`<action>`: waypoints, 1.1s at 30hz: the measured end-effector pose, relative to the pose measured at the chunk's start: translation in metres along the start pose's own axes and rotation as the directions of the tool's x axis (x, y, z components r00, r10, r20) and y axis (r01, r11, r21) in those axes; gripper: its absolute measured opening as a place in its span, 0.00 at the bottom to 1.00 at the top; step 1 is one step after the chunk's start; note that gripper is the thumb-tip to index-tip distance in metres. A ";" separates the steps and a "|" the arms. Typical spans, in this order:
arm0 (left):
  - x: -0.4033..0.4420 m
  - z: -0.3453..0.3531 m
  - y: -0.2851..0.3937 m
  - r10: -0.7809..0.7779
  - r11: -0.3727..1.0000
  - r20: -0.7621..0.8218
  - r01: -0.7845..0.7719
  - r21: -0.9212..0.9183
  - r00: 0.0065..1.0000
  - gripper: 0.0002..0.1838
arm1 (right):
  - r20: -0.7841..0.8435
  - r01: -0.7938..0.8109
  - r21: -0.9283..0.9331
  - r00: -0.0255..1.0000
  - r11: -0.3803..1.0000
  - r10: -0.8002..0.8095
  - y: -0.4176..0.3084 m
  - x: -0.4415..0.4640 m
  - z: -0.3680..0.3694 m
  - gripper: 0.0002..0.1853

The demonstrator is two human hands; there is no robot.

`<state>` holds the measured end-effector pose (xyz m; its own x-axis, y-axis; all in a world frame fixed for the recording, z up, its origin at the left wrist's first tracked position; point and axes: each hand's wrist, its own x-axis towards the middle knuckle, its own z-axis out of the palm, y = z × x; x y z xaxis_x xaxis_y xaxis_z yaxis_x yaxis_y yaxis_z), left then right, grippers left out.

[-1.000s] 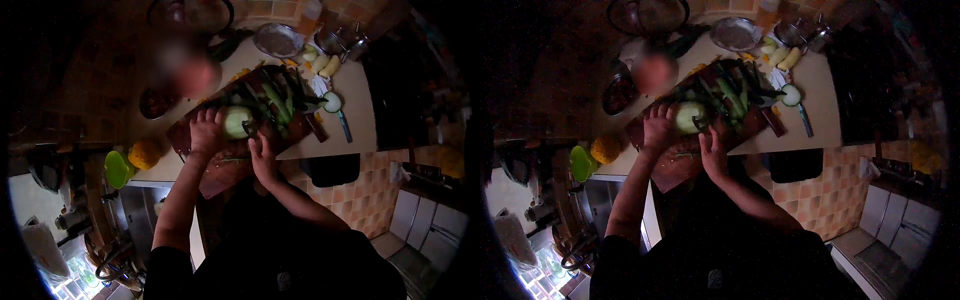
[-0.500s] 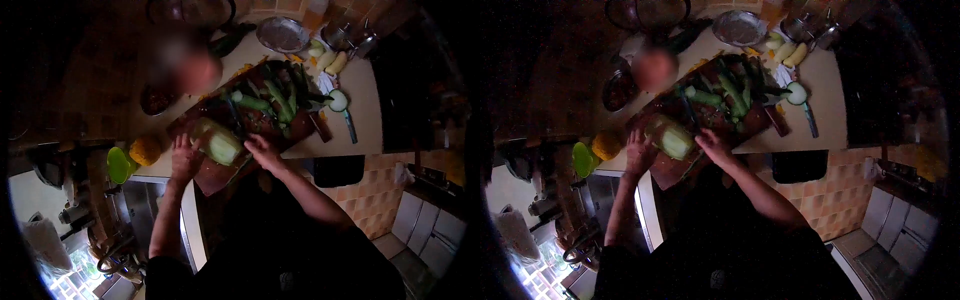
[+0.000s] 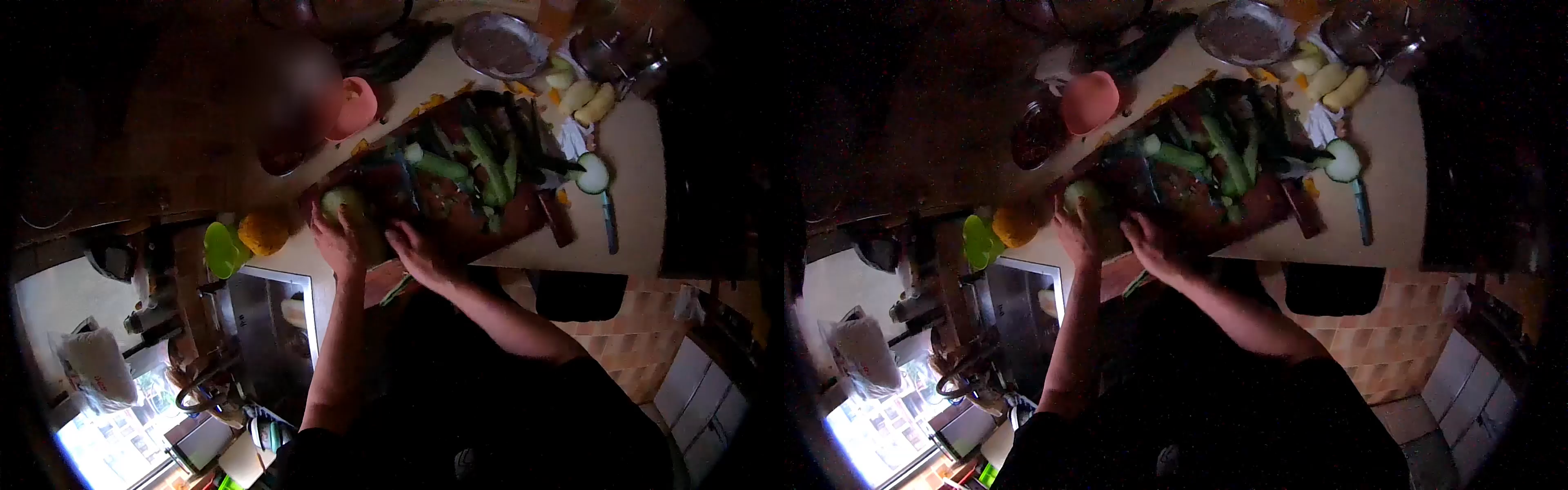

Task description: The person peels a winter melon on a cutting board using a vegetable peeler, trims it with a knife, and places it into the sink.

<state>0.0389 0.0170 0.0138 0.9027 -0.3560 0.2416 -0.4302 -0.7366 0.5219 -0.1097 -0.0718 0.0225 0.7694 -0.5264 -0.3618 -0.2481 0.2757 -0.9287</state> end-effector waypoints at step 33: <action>-0.016 -0.001 0.021 -0.214 0.974 -0.060 0.218 0.056 0.975 0.26 | -0.134 0.409 -0.437 0.851 0.801 -0.507 0.030 -0.017 0.009 0.22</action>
<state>0.0153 0.0082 0.0213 0.9727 -0.1546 0.1732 -0.2233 -0.8272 0.5157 -0.1253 -0.0476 0.0017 0.7019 -0.6958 0.1523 -0.1415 -0.3458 -0.9276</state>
